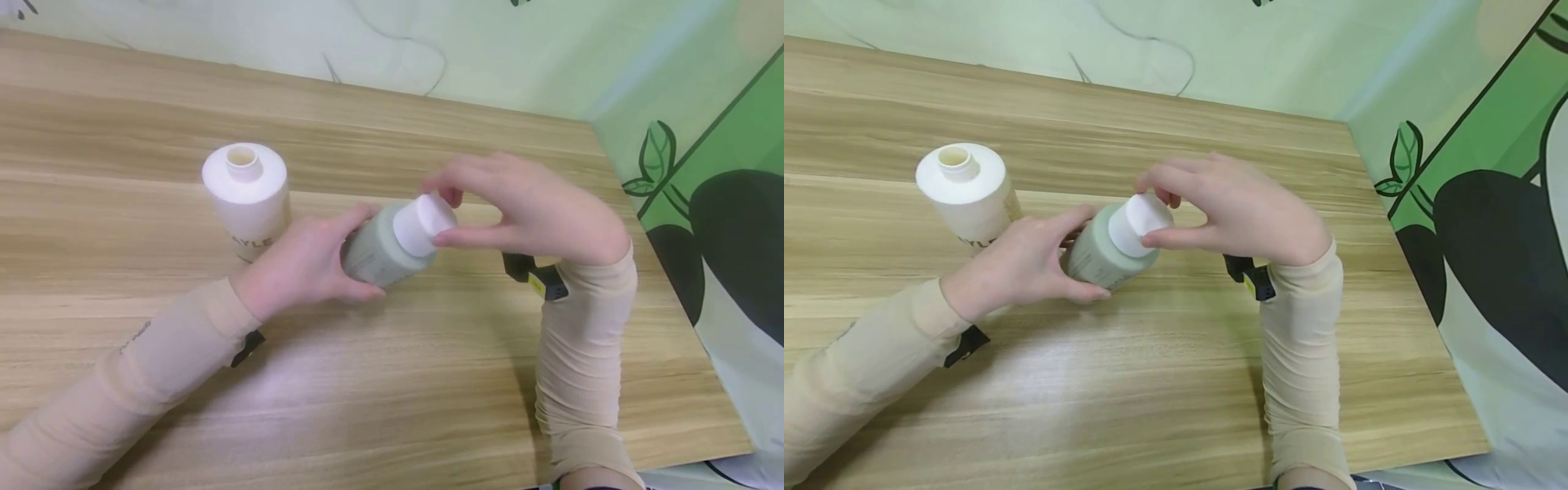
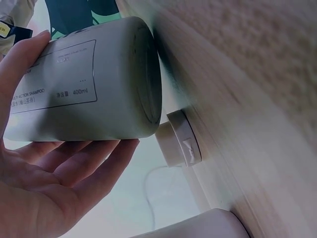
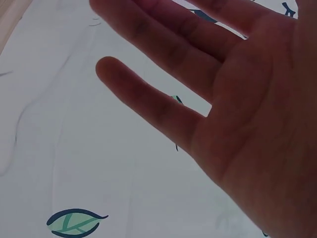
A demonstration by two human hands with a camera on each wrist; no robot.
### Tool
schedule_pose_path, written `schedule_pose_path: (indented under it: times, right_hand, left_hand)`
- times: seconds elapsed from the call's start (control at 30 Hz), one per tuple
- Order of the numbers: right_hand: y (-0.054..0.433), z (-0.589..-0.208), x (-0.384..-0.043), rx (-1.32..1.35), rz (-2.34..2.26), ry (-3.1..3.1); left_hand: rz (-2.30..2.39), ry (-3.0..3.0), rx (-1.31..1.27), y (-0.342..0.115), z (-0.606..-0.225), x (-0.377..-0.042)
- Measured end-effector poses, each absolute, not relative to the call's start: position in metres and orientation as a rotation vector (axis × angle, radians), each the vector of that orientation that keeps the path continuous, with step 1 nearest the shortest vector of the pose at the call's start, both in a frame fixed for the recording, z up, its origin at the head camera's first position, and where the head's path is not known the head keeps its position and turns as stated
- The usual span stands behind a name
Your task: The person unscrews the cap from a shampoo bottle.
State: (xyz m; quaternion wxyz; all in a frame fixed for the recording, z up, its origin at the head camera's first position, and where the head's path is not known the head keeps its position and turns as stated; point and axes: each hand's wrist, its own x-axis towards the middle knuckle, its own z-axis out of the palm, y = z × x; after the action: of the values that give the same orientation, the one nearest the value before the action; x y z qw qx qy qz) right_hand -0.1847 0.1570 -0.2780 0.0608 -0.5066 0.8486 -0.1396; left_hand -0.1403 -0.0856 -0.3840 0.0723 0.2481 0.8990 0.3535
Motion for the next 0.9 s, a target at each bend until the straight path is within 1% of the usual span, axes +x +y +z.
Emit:
schedule_pose_path:
  times: [0.33, 0.7, 0.9]
  right_hand:
    - [0.1599, -0.2749, -0.1819, -1.604, -0.482, 2.467]
    - [0.1581, -0.2731, -0.1832, -1.479, -0.465, 2.566]
    - [0.1563, -0.2746, -0.1826, -1.516, -0.429, 2.598]
  left_hand:
    - [1.054, 2.698, 0.753, -0.0858, -0.3837, -0.1410]
    - [1.050, 2.690, 0.738, -0.0858, -0.3822, -0.1413]
    - [1.046, 2.689, 0.738, -0.0851, -0.3821, -0.1415]
